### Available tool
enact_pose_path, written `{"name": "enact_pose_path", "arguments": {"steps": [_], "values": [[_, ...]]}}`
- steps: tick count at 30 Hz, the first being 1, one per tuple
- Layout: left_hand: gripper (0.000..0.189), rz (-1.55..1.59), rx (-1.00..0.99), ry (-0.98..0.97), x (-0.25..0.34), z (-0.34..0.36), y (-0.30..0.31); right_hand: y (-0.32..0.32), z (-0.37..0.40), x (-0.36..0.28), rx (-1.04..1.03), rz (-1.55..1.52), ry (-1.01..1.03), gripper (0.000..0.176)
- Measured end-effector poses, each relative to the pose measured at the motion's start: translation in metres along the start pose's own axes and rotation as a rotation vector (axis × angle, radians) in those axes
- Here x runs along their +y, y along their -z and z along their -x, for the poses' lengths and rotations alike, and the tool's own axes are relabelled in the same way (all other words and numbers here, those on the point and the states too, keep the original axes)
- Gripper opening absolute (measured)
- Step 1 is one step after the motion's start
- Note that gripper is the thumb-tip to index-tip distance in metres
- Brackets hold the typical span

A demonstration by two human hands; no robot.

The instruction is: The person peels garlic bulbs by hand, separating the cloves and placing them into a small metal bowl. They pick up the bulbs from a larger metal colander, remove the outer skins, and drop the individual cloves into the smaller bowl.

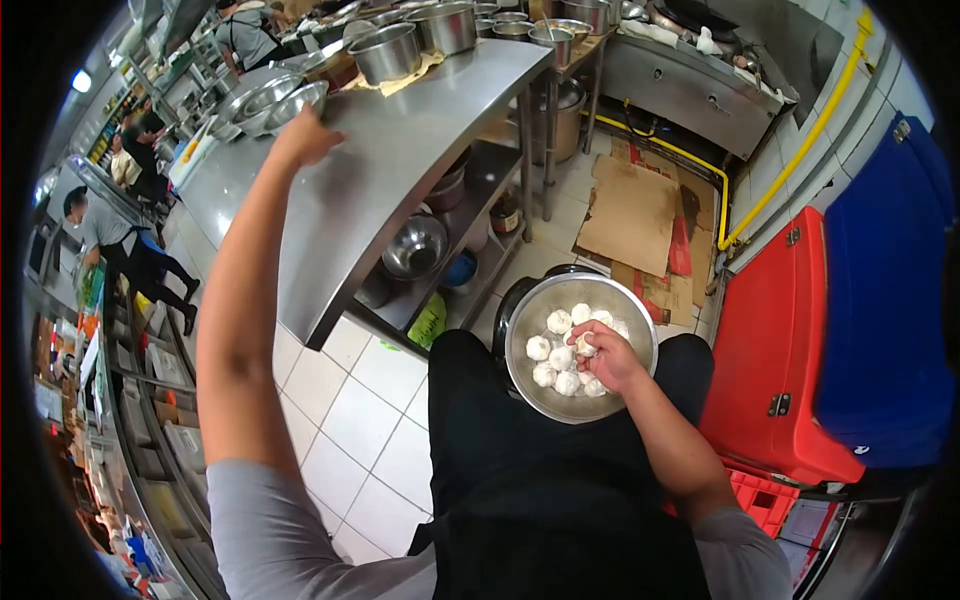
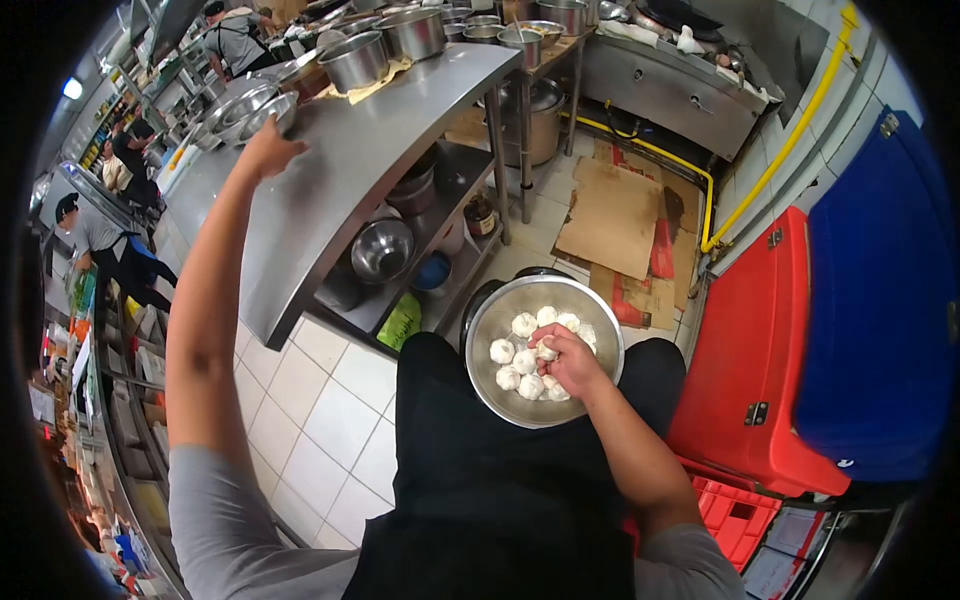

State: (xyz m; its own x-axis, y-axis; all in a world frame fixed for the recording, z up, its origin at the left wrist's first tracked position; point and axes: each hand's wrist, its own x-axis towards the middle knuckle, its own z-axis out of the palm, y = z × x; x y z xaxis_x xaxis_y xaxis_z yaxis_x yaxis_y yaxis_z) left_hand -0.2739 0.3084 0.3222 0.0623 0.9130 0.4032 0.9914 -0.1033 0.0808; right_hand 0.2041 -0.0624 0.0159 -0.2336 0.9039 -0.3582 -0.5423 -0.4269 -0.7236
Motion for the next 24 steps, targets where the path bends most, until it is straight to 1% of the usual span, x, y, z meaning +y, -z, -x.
{"name": "enact_pose_path", "arguments": {"steps": [1, 2, 3, 4, 5, 6, 8, 9, 10, 12, 13, 14, 15, 16, 17, 18, 19, 20, 21, 22, 23, 24], "values": [[0.093, 0.167, -0.159, 0.208, 0.008, 0.004, 0.024, 0.004, -0.003, 0.003, -0.041, -0.031, 0.002, 0.024], [0.098, 0.338, -0.321, 0.414, 0.017, 0.011, 0.046, 0.007, -0.005, 0.007, -0.041, -0.031, 0.017, 0.024], [0.098, 0.345, -0.315, 0.401, -0.002, 0.003, 0.030, 0.009, -0.005, 0.009, -0.012, -0.018, 0.028, 0.026], [0.093, 0.358, -0.180, 0.330, -0.040, -0.011, -0.005, 0.011, -0.004, 0.008, 0.020, -0.004, 0.038, 0.028], [0.087, 0.371, -0.050, 0.263, -0.062, -0.021, -0.027, 0.012, -0.003, 0.006, 0.023, -0.029, 0.021, 0.027], [0.087, 0.380, -0.048, 0.260, -0.065, -0.022, -0.029, 0.011, -0.001, -0.001, 0.028, -0.023, 0.027, 0.027], [0.073, 0.126, 0.021, 0.167, -0.076, -0.019, -0.034, 0.006, 0.005, -0.007, 0.035, -0.028, 0.009, 0.025], [0.053, 0.100, 0.129, 0.152, -0.074, -0.013, -0.037, 0.005, 0.003, -0.008, 0.038, 0.001, 0.041, 0.026], [0.053, 0.094, 0.117, 0.153, -0.063, -0.005, -0.032, 0.008, 0.000, -0.006, 0.041, -0.005, 0.030, 0.026], [0.042, 0.292, 0.109, 0.277, -0.041, 0.006, -0.017, 0.018, -0.005, -0.003, 0.102, -0.050, 0.019, 0.029], [0.034, 0.384, 0.113, 0.190, -0.037, 0.014, -0.016, 0.012, -0.006, -0.004, 0.235, -0.017, 0.004, 0.037], [0.031, 0.480, 0.071, 0.154, -0.016, 0.032, -0.001, 0.020, -0.013, -0.001, 0.283, -0.070, -0.015, 0.038], [0.029, 0.577, 0.024, 0.123, 0.013, 0.055, 0.019, 0.021, -0.018, -0.002, 0.379, -0.090, -0.044, 0.040], [0.022, 0.680, -0.009, 0.066, 0.028, 0.074, 0.030, 0.029, -0.023, -0.001, 0.353, -0.116, -0.016, 0.041], [0.021, 0.760, -0.033, -0.031, 0.053, 0.102, 0.046, 0.028, -0.024, -0.002, 0.362, -0.121, 0.059, 0.045], [0.019, 0.724, -0.098, 0.005, 0.085, 0.135, 0.071, 0.037, -0.027, -0.006, 0.392, -0.198, -0.042, 0.046], [0.020, 0.745, -0.120, -0.102, 0.098, 0.161, 0.079, 0.034, -0.025, -0.012, 0.406, -0.206, -0.003, 0.046], [0.017, 0.745, -0.146, -0.141, 0.113, 0.189, 0.087, 0.030, -0.019, -0.020, 0.378, -0.213, 0.044, 0.047], [0.018, 0.815, -0.122, -0.273, 0.126, 0.217, 0.082, 0.030, -0.016, -0.025, 0.379, -0.228, 0.078, 0.047], [0.022, 0.937, -0.227, -0.171, 0.145, 0.252, 0.083, 0.030, -0.013, -0.028, 0.374, -0.243, 0.111, 0.046], [0.025, 0.949, -0.271, -0.244, 0.157, 0.275, 0.071, 0.032, -0.011, -0.030, 0.387, -0.250, 0.109, 0.046], [0.028, 0.936, -0.243, -0.338, 0.173, 0.298, 0.052, 0.034, -0.010, -0.031, 0.348, -0.281, 0.177, 0.045]]}}
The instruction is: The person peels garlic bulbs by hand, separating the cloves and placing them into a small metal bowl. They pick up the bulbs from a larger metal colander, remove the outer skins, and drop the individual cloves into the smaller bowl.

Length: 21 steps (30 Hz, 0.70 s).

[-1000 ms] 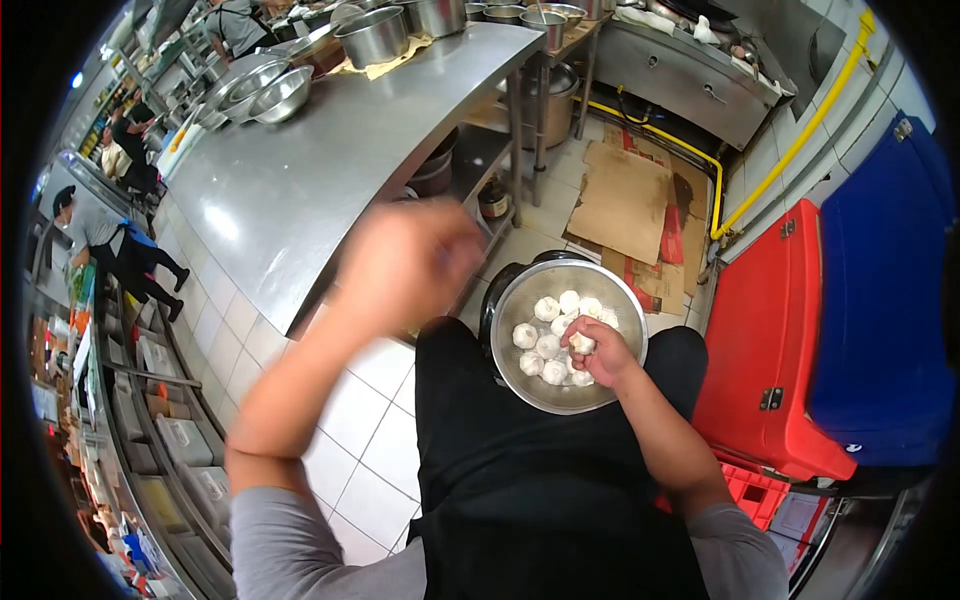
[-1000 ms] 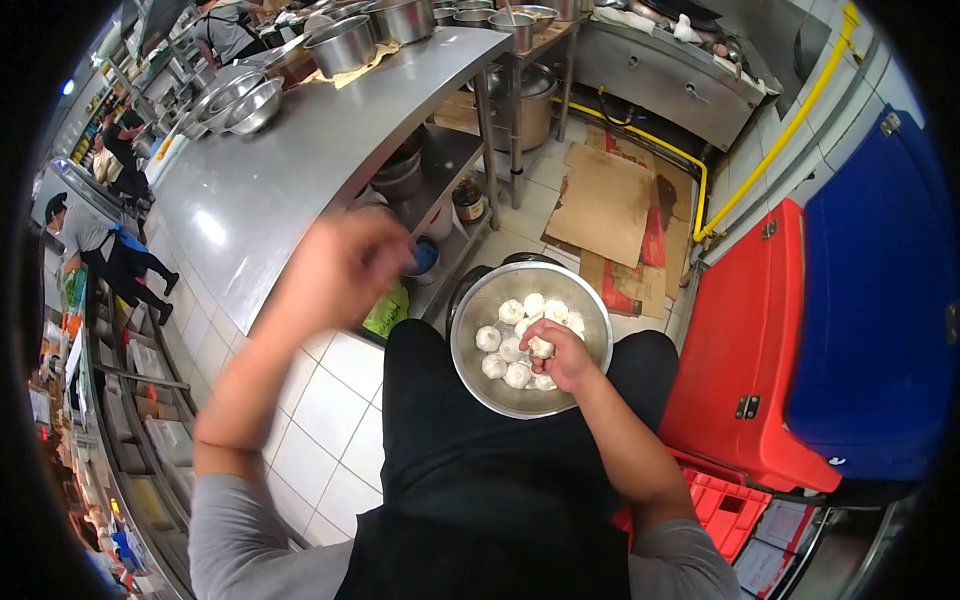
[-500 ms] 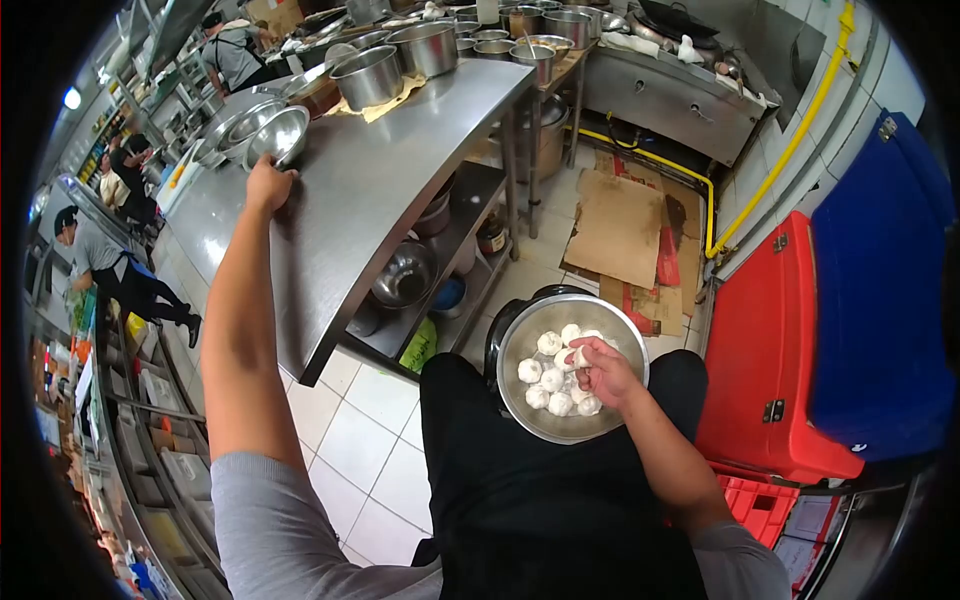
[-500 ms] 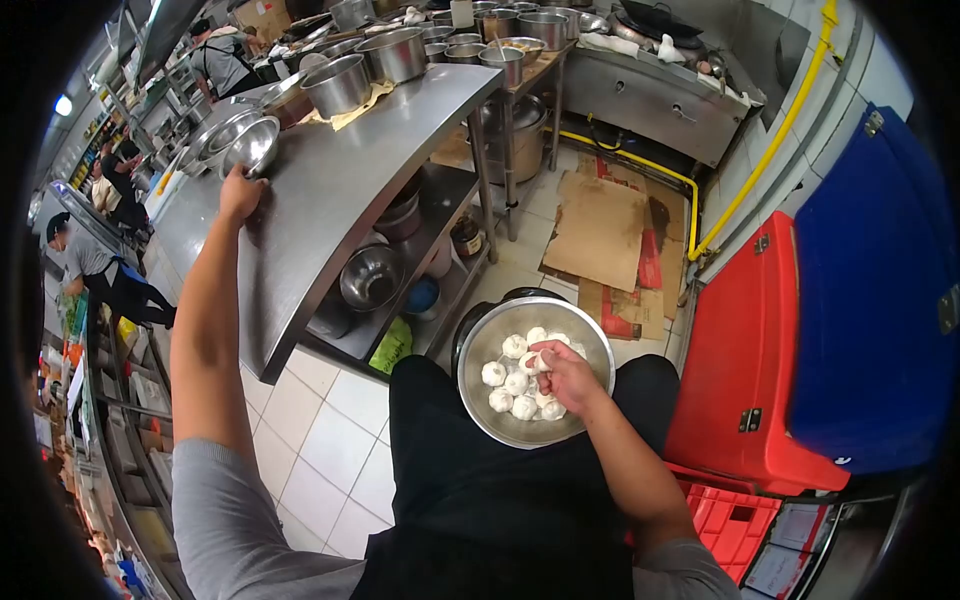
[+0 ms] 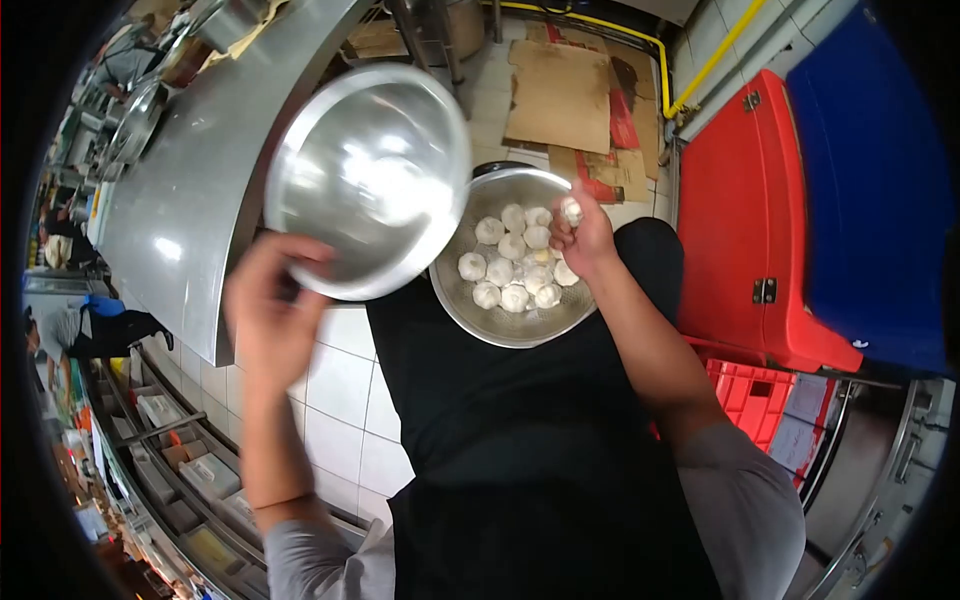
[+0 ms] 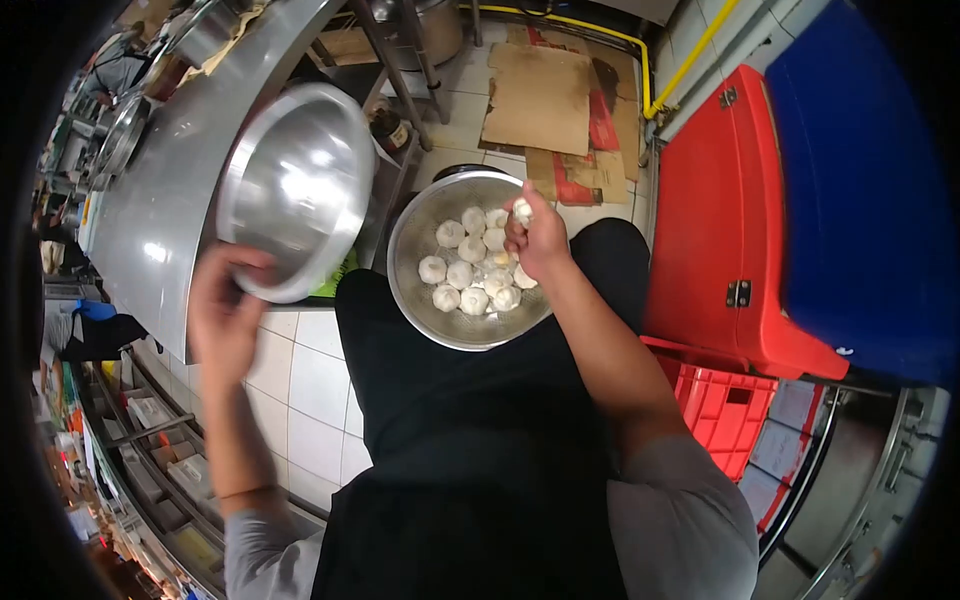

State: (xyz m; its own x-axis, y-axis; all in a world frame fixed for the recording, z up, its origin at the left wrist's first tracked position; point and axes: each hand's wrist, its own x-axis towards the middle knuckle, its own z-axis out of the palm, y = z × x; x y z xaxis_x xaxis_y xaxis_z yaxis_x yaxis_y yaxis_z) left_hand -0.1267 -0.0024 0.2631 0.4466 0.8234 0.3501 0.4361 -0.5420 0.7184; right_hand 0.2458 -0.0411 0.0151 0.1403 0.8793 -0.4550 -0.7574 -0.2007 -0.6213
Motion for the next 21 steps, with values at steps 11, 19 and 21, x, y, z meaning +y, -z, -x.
{"name": "enact_pose_path", "arguments": {"steps": [11, 19, 21], "values": [[0.030, -0.138, -0.386, 0.125, -0.076, 0.071, -0.194, 0.012, 0.020, -0.006, -0.176, 0.128, 0.352, 0.025], [0.045, -0.322, -0.327, -0.033, -0.038, 0.035, -0.147, -0.024, 0.069, 0.005, -0.176, 0.934, 0.740, 0.040], [0.041, -0.109, -0.184, 0.125, -0.027, 0.027, -0.160, -0.030, 0.066, 0.025, -0.280, 0.899, 0.728, 0.043]]}}
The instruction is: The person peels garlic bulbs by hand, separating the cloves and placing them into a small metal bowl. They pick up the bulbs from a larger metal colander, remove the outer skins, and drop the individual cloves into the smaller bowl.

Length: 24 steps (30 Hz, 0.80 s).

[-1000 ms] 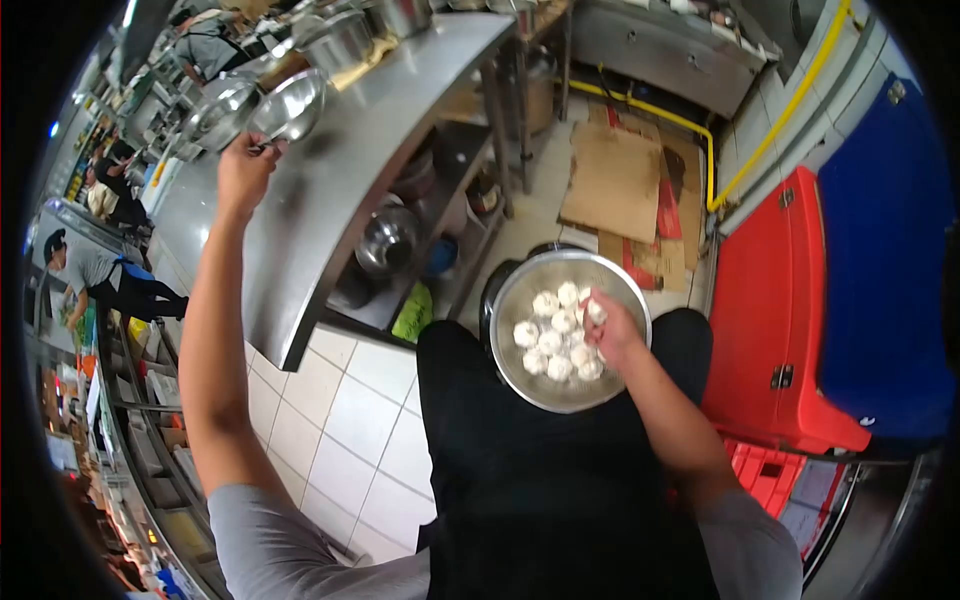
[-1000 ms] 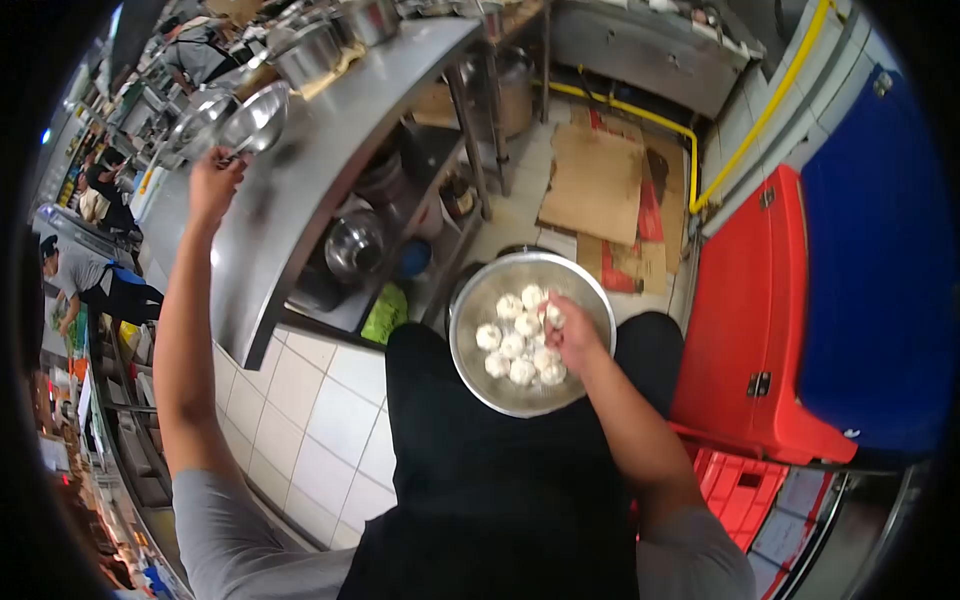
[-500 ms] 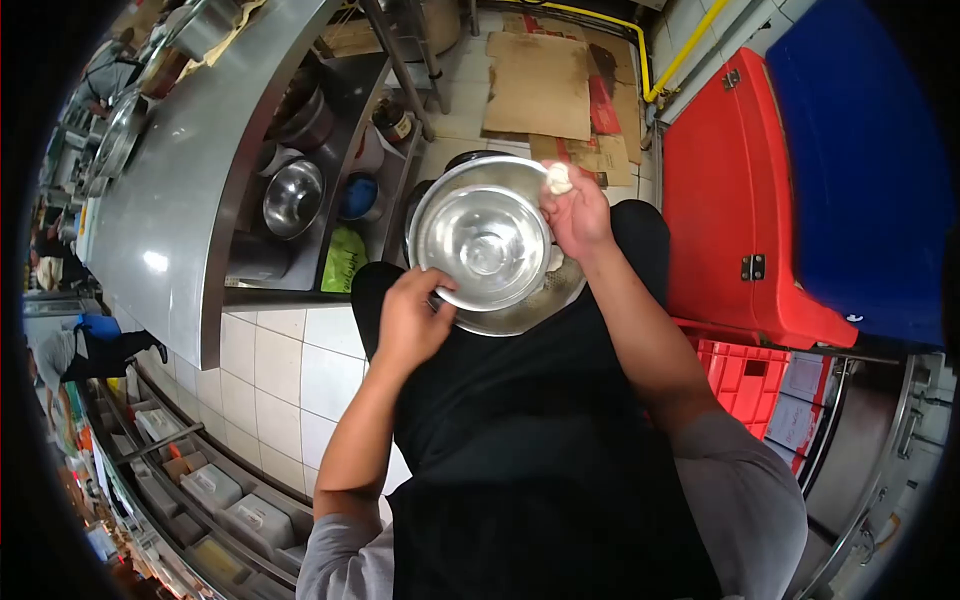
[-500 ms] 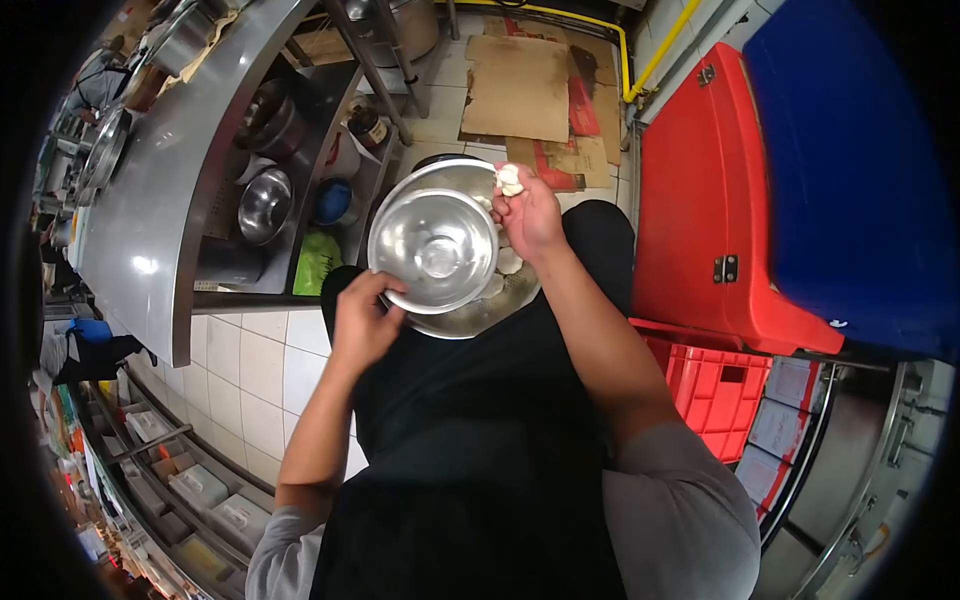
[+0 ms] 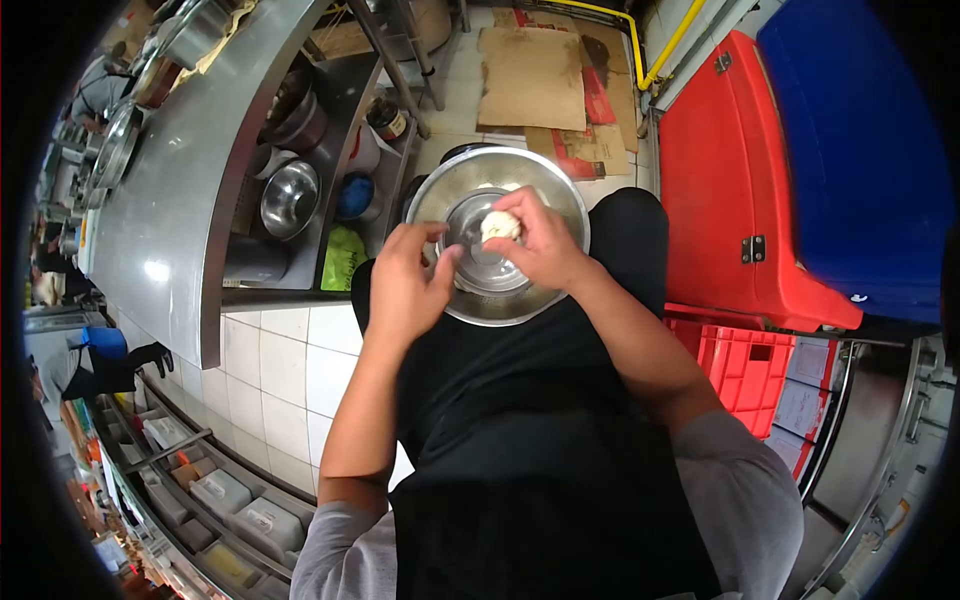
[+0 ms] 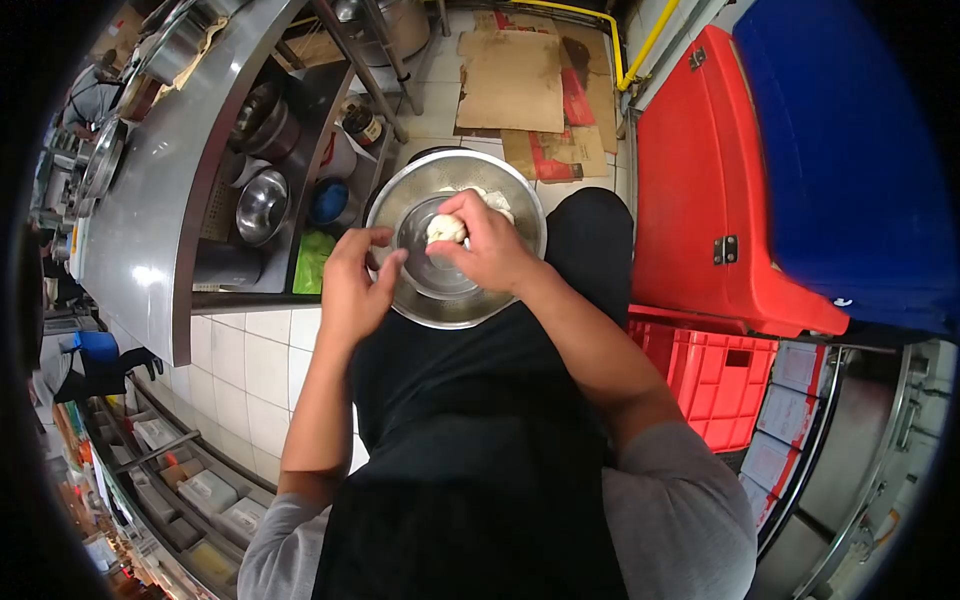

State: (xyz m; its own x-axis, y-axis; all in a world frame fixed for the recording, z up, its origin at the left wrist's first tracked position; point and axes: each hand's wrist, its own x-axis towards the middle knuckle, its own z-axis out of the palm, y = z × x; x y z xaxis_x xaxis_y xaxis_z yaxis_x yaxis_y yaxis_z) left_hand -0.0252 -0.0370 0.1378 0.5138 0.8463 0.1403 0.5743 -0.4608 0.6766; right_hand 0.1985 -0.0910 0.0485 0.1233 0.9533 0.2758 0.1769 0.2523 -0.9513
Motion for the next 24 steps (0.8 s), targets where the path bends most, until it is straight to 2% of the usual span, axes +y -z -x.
{"name": "enact_pose_path", "arguments": {"steps": [1, 3, 4, 5, 7, 8, 9, 11, 14, 16, 18, 21, 22, 24], "values": [[0.041, -0.001, -0.003, 0.001, -0.001, -0.004, -0.012, -0.003, 0.001, 0.001, 0.001, -0.002, -0.003, 0.043], [0.035, 0.449, -0.098, 0.175, -0.012, -0.012, -0.042, -0.003, -0.002, 0.003, -0.141, 0.094, -0.053, 0.044], [0.032, 0.502, -0.179, 0.202, -0.010, -0.016, -0.052, -0.002, -0.003, 0.014, -0.179, 0.046, -0.046, 0.040], [0.032, 0.504, -0.173, 0.197, -0.011, -0.019, -0.062, -0.001, -0.002, 0.024, -0.182, 0.051, -0.040, 0.040], [0.033, 0.654, -0.234, 0.273, -0.015, -0.023, -0.083, 0.001, -0.002, 0.029, -0.213, -0.199, -0.117, 0.034], [0.032, 0.622, -0.172, 0.165, -0.018, -0.023, -0.091, 0.004, -0.001, 0.030, -0.212, -0.197, -0.119, 0.034], [0.032, 0.623, -0.176, 0.165, -0.019, -0.025, -0.095, 0.006, -0.002, 0.029, -0.202, -0.225, -0.120, 0.032], [0.033, 0.821, -0.200, 0.275, -0.023, -0.027, -0.099, 0.007, -0.002, 0.026, -0.187, -0.256, -0.120, 0.032], [0.034, 0.875, -0.185, 0.226, -0.018, -0.028, -0.104, 0.007, 0.000, 0.019, -0.137, -0.422, -0.135, 0.030], [0.034, 0.910, -0.216, 0.251, -0.022, -0.026, -0.106, 0.012, 0.003, 0.007, -0.136, -0.074, -0.091, 0.026], [0.035, 0.944, -0.247, 0.277, -0.022, -0.024, -0.108, 0.006, 0.005, 0.005, -0.079, 0.001, -0.012, 0.024], [0.036, 0.869, -0.187, 0.251, -0.018, -0.021, -0.114, -0.002, 0.005, 0.006, 0.017, 0.137, 0.115, 0.023], [0.035, 0.783, -0.133, 0.185, -0.017, -0.019, -0.118, -0.002, 0.005, 0.007, 0.054, 0.197, 0.164, 0.023], [0.035, 0.696, -0.076, 0.121, -0.017, -0.017, -0.122, -0.002, 0.005, 0.010, 0.056, 0.161, 0.086, 0.020]]}}
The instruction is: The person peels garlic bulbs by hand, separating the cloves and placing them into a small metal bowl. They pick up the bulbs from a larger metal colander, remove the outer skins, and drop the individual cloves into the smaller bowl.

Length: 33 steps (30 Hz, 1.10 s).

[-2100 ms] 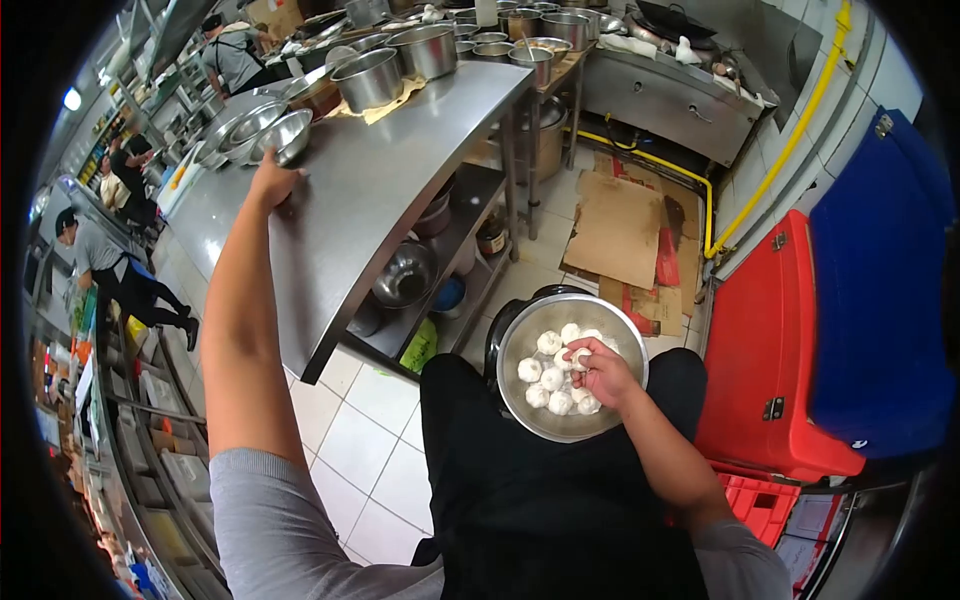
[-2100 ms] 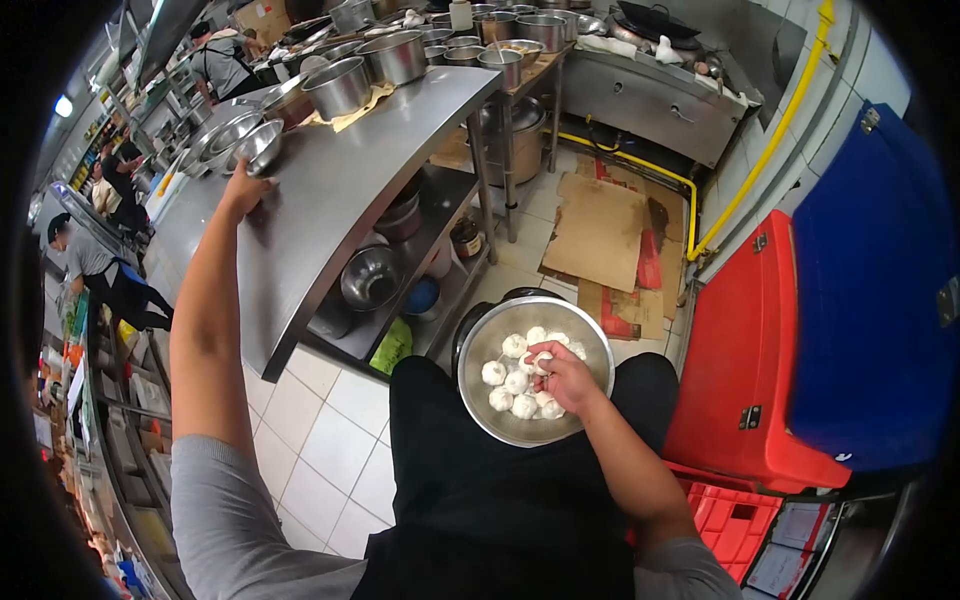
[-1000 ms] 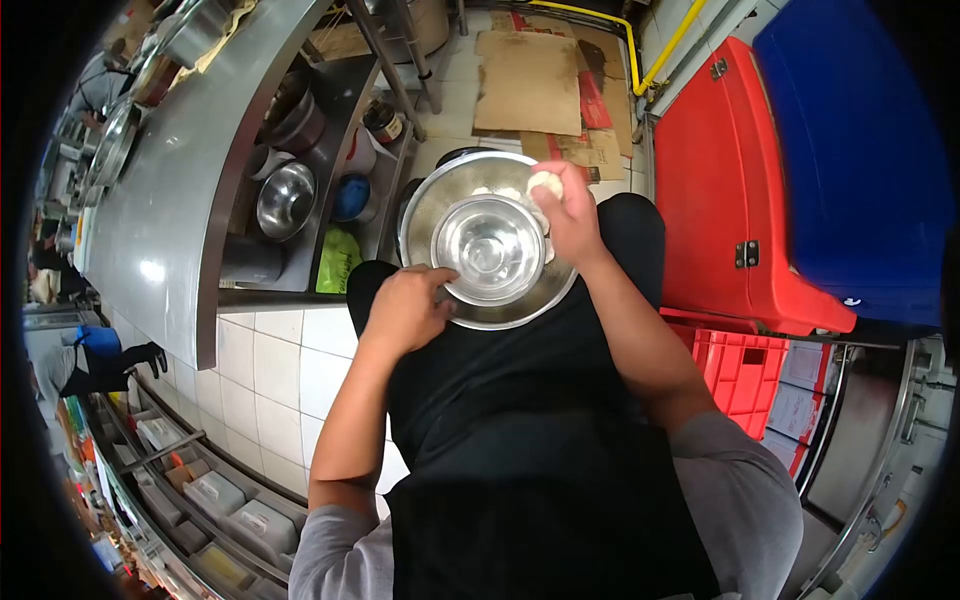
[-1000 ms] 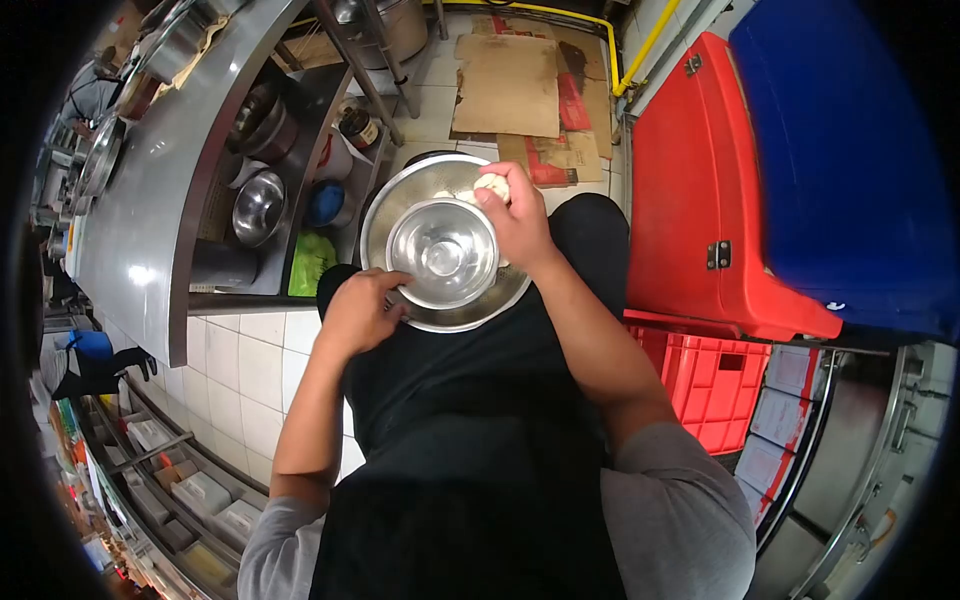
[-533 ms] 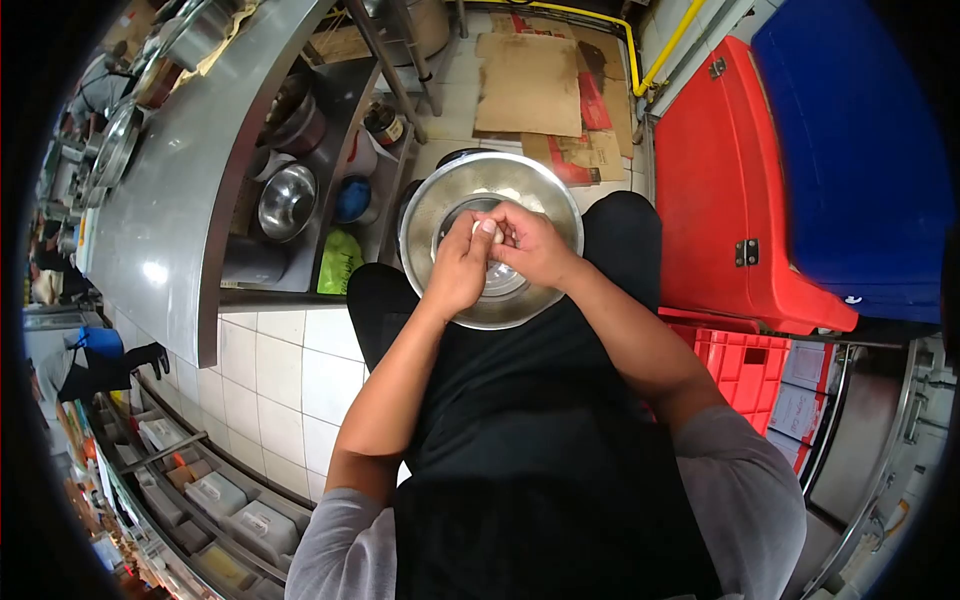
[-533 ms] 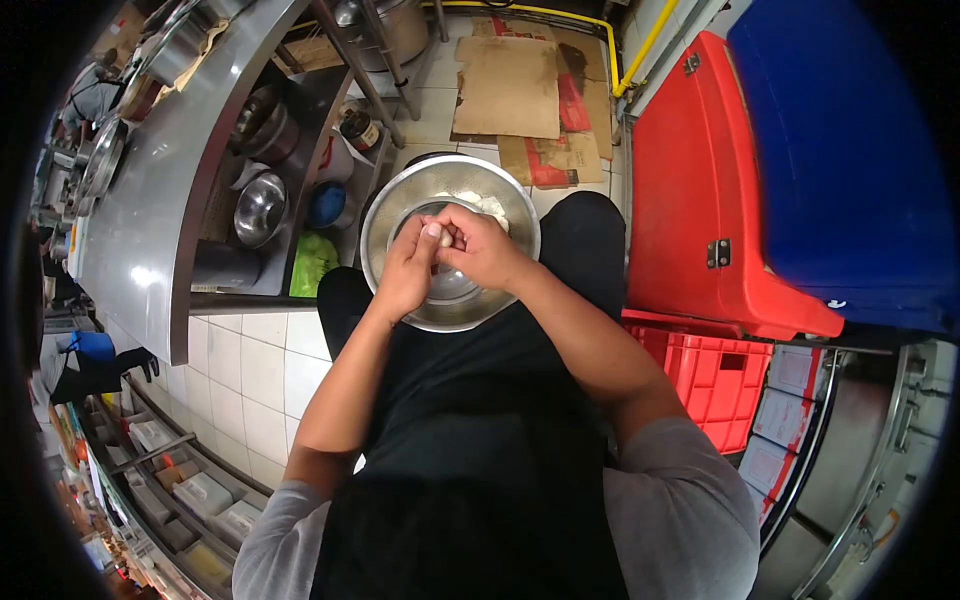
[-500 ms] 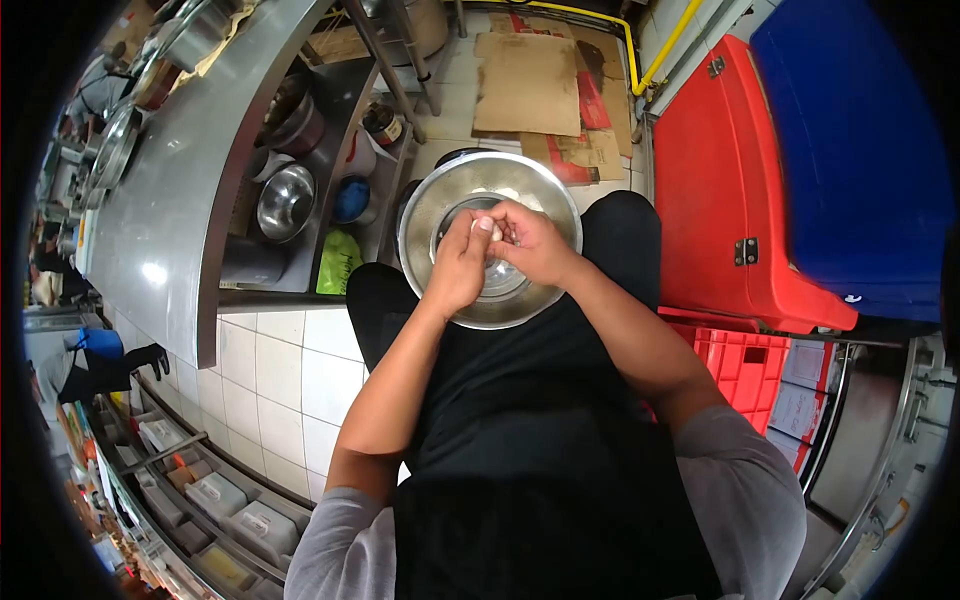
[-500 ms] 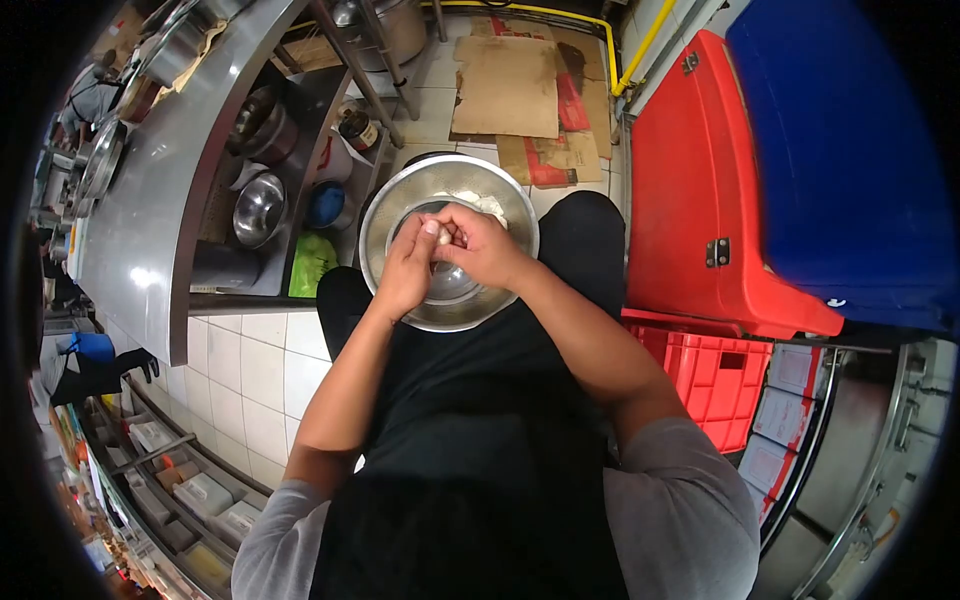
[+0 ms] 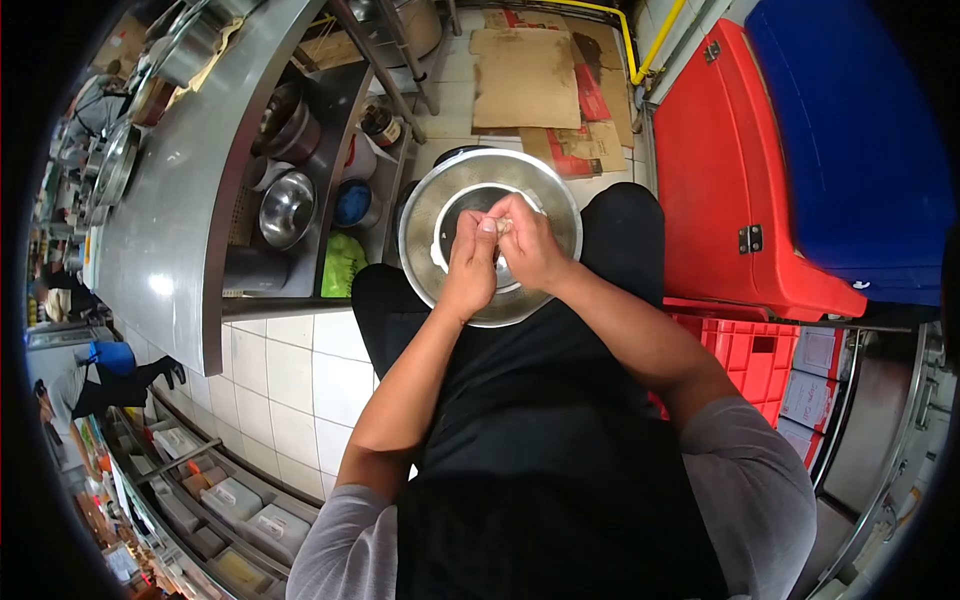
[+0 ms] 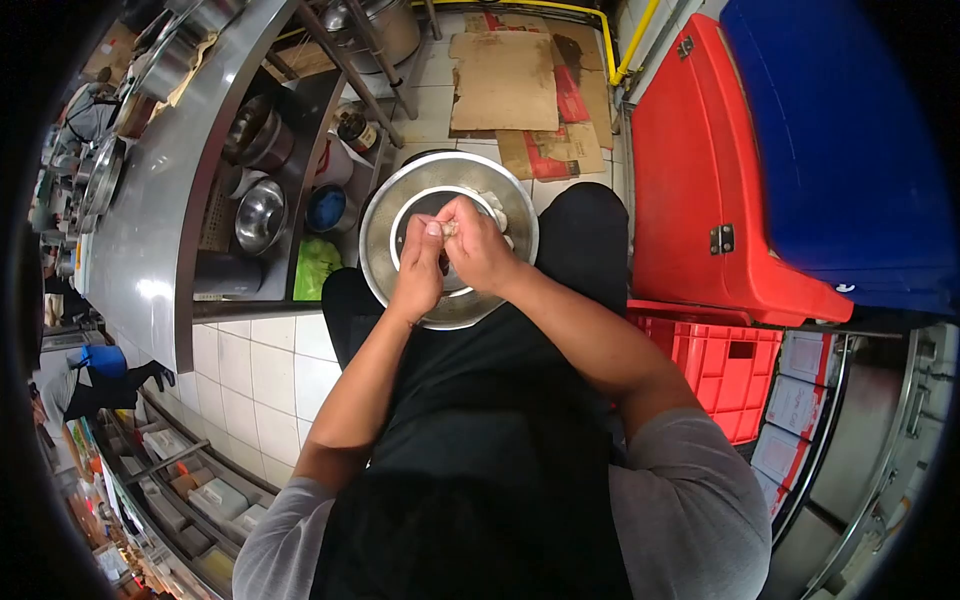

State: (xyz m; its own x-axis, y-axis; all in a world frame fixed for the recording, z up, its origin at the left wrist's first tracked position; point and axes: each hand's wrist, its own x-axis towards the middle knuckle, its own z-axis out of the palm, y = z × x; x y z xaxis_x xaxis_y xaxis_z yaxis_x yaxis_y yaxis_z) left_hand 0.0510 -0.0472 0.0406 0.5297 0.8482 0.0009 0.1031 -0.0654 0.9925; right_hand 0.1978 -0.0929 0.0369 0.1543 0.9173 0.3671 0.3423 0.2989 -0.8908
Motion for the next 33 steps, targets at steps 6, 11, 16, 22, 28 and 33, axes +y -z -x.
{"name": "enact_pose_path", "arguments": {"steps": [6, 11, 16, 22, 28, 33], "values": [[0.032, 0.527, 0.122, 0.336, 0.009, -0.012, 0.023, -0.003, -0.012, 0.038, 0.067, -0.206, -0.180, 0.014], [0.028, 0.872, 0.085, 0.341, 0.025, -0.011, 0.065, 0.016, -0.009, 0.031, -0.021, -0.346, -0.304, 0.015], [0.030, 0.908, 0.041, 0.281, 0.030, -0.002, 0.078, 0.027, -0.013, 0.025, -0.061, -0.708, -0.443, 0.012], [0.020, 0.697, 0.242, 0.452, 0.017, 0.009, 0.087, 0.039, -0.016, 0.024, -0.009, -0.766, -0.454, 0.011], [0.030, -0.214, 0.352, 0.241, 0.010, 0.022, 0.063, 0.015, -0.007, 0.010, -0.087, -0.223, -0.214, 0.003], [0.036, -0.453, 0.344, 0.262, 0.027, 0.028, 0.063, 0.002, -0.004, 0.001, -0.033, -0.193, -0.167, 0.007]]}}
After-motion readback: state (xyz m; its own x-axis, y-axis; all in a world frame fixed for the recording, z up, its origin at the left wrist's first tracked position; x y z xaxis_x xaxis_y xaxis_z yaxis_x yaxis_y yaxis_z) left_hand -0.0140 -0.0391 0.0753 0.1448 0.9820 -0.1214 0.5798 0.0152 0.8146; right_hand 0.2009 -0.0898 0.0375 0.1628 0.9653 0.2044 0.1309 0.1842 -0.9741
